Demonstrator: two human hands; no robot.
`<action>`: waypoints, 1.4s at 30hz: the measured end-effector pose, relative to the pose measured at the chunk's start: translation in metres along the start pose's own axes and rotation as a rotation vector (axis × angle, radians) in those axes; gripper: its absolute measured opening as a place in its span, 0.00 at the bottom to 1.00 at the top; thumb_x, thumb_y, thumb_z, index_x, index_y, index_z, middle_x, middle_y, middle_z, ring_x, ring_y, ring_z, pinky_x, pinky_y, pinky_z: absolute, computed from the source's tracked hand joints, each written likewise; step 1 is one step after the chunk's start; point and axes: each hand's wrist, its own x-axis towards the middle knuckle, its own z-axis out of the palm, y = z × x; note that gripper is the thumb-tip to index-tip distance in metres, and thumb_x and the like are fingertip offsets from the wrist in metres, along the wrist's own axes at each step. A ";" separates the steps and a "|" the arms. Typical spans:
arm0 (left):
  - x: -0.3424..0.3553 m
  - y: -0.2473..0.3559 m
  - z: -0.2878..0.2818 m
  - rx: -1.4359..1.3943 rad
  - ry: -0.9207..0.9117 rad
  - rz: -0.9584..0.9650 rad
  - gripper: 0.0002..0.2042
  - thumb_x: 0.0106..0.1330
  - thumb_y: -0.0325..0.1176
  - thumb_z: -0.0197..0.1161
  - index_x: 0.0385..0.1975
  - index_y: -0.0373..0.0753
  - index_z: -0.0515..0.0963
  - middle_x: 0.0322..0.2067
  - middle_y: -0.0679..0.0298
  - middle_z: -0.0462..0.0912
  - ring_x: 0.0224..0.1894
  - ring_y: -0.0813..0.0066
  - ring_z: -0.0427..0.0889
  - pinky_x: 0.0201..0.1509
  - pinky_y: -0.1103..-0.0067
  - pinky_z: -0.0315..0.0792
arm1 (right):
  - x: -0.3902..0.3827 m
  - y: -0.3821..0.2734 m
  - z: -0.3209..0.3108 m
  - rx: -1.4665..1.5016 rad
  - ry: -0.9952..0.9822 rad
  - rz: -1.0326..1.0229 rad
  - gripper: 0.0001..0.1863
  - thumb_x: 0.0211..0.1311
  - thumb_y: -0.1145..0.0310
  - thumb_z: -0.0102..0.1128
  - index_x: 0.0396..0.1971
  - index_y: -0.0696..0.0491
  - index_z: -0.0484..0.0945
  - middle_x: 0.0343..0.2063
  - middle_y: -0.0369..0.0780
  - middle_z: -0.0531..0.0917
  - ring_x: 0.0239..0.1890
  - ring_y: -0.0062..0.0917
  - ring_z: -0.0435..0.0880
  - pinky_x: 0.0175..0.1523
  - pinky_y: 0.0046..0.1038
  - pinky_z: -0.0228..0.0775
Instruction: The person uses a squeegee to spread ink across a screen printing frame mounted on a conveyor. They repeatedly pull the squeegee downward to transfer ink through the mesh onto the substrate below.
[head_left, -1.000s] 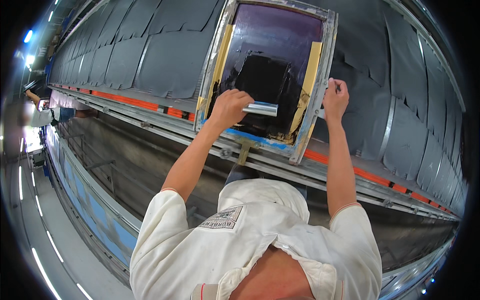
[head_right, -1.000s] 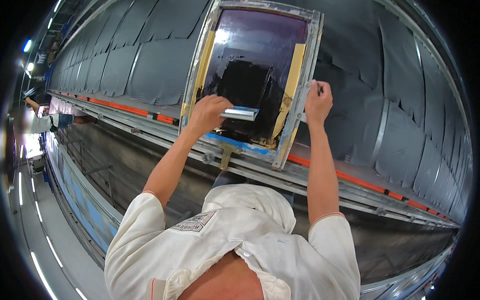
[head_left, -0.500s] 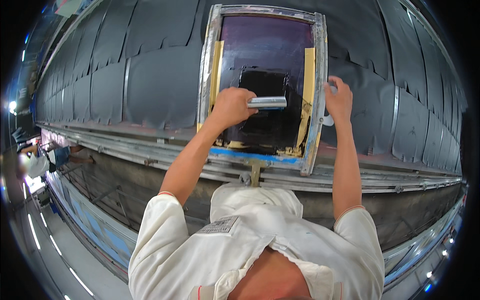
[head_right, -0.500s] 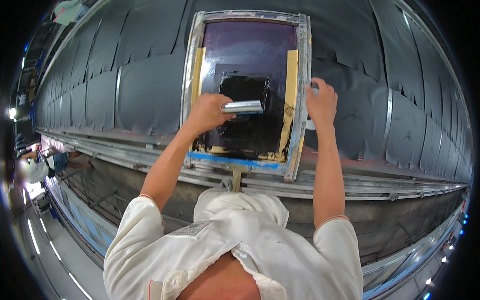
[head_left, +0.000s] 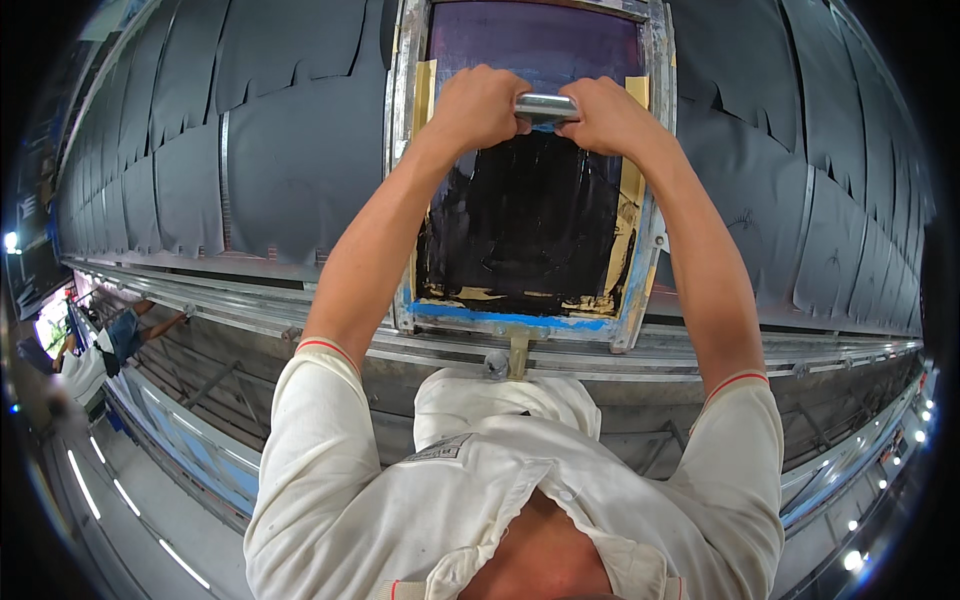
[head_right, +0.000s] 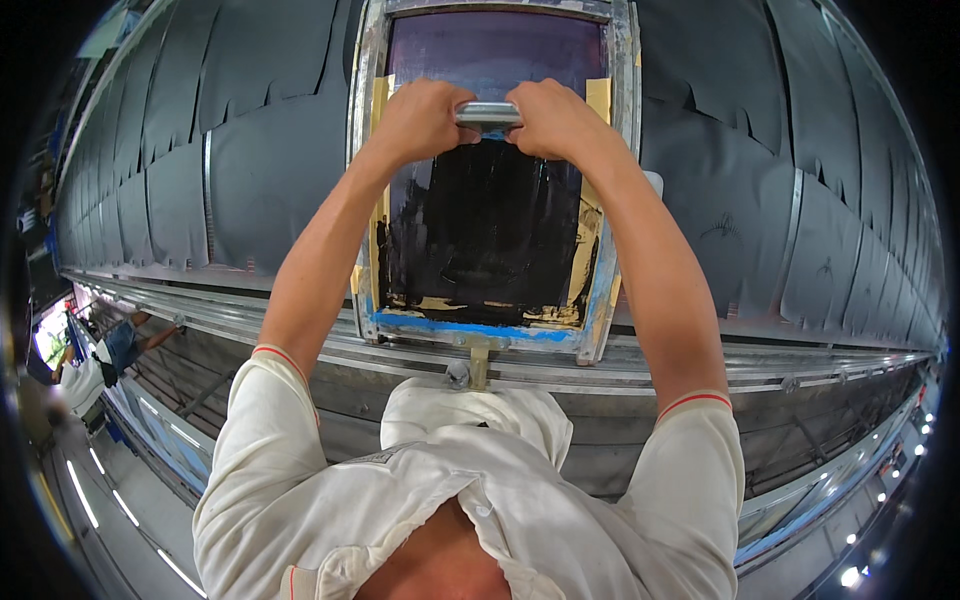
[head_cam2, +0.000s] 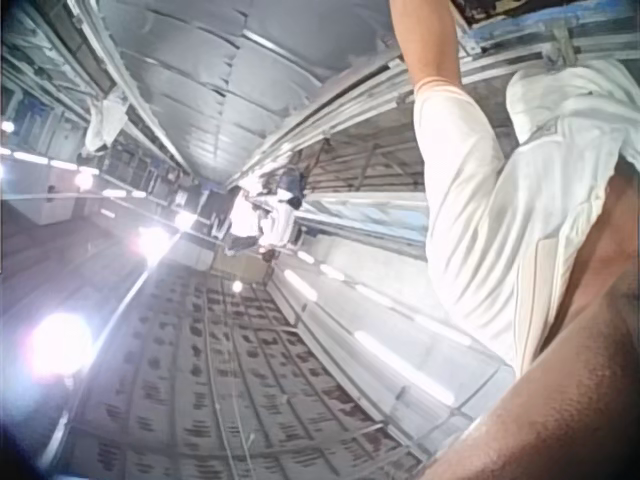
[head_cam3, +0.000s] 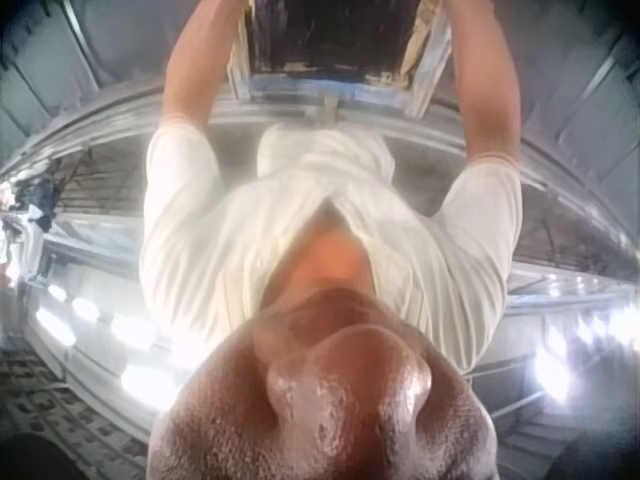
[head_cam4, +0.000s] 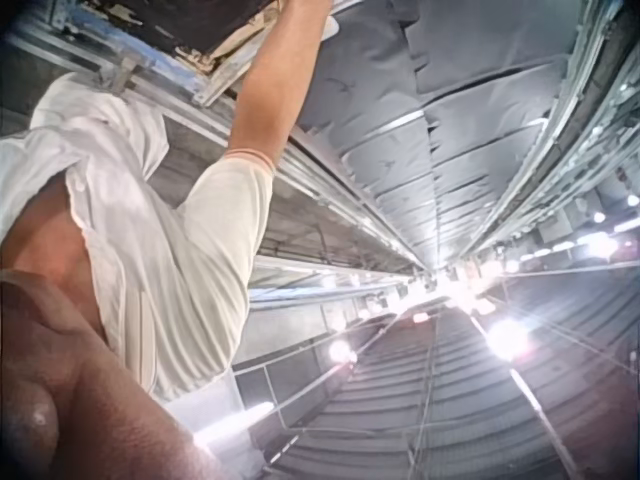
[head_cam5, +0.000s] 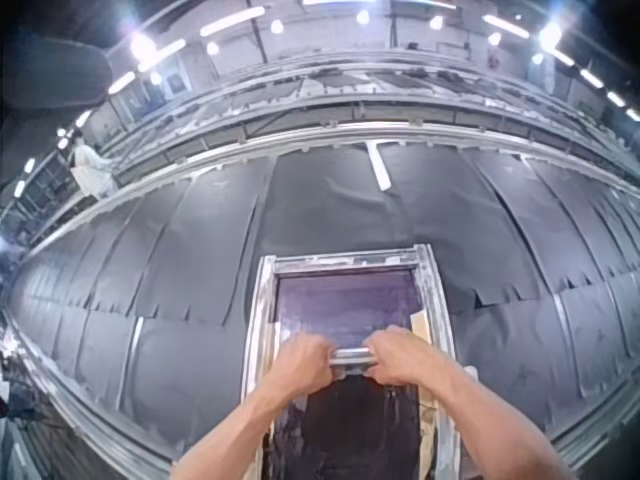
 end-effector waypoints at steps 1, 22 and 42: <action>-0.005 0.001 0.002 0.007 0.009 0.007 0.10 0.52 0.38 0.78 0.32 0.45 0.88 0.28 0.56 0.88 0.36 0.50 0.87 0.42 0.59 0.79 | -0.006 -0.003 0.005 -0.009 0.011 -0.012 0.10 0.55 0.68 0.72 0.33 0.56 0.85 0.31 0.51 0.87 0.38 0.50 0.87 0.46 0.45 0.78; -0.004 0.002 0.001 -0.023 -0.049 0.005 0.11 0.50 0.36 0.77 0.34 0.46 0.89 0.30 0.55 0.89 0.37 0.49 0.88 0.44 0.59 0.80 | -0.013 -0.008 -0.007 0.031 -0.071 0.020 0.11 0.55 0.68 0.73 0.35 0.57 0.85 0.29 0.51 0.87 0.35 0.47 0.87 0.43 0.41 0.78; -0.150 0.033 0.057 -0.125 0.174 0.184 0.09 0.49 0.28 0.75 0.29 0.43 0.83 0.29 0.62 0.86 0.34 0.54 0.85 0.39 0.61 0.76 | -0.131 -0.053 0.098 0.015 0.044 -0.014 0.13 0.51 0.69 0.73 0.38 0.53 0.83 0.37 0.48 0.87 0.45 0.46 0.85 0.51 0.43 0.76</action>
